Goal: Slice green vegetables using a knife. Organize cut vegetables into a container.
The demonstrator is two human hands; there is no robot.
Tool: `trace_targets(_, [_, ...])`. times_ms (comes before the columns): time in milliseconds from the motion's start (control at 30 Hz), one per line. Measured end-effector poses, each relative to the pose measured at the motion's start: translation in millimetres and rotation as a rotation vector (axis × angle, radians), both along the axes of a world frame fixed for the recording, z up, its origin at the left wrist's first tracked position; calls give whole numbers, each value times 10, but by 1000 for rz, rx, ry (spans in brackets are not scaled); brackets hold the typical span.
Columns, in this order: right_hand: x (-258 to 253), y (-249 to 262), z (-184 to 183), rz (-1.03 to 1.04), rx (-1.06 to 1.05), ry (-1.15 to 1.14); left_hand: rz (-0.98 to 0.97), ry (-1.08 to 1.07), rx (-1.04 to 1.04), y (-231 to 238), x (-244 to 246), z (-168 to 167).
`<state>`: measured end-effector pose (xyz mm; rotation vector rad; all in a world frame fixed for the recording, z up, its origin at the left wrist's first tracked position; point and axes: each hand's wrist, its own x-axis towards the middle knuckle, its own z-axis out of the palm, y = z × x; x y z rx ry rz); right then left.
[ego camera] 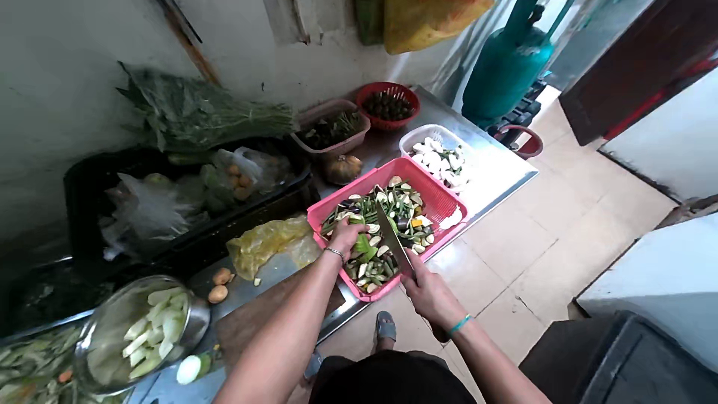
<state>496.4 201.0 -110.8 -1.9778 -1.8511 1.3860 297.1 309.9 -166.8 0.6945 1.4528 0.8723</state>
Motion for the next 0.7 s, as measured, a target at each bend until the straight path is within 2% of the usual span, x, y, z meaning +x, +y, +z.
trace_targets(233, [324, 192, -152, 94, -51, 43, -3, 226, 21, 15, 139, -68])
trace_targets(333, [344, 266, -198, 114, -64, 53, 67, 132, 19, -16, 159, -44])
trace_targets(567, [365, 340, -279, 128, -66, 111, 94, -46, 54, -117, 123, 12])
trace_targets(700, [375, 447, -164, 172, 94, -64, 99, -102, 48, -165, 100, 28])
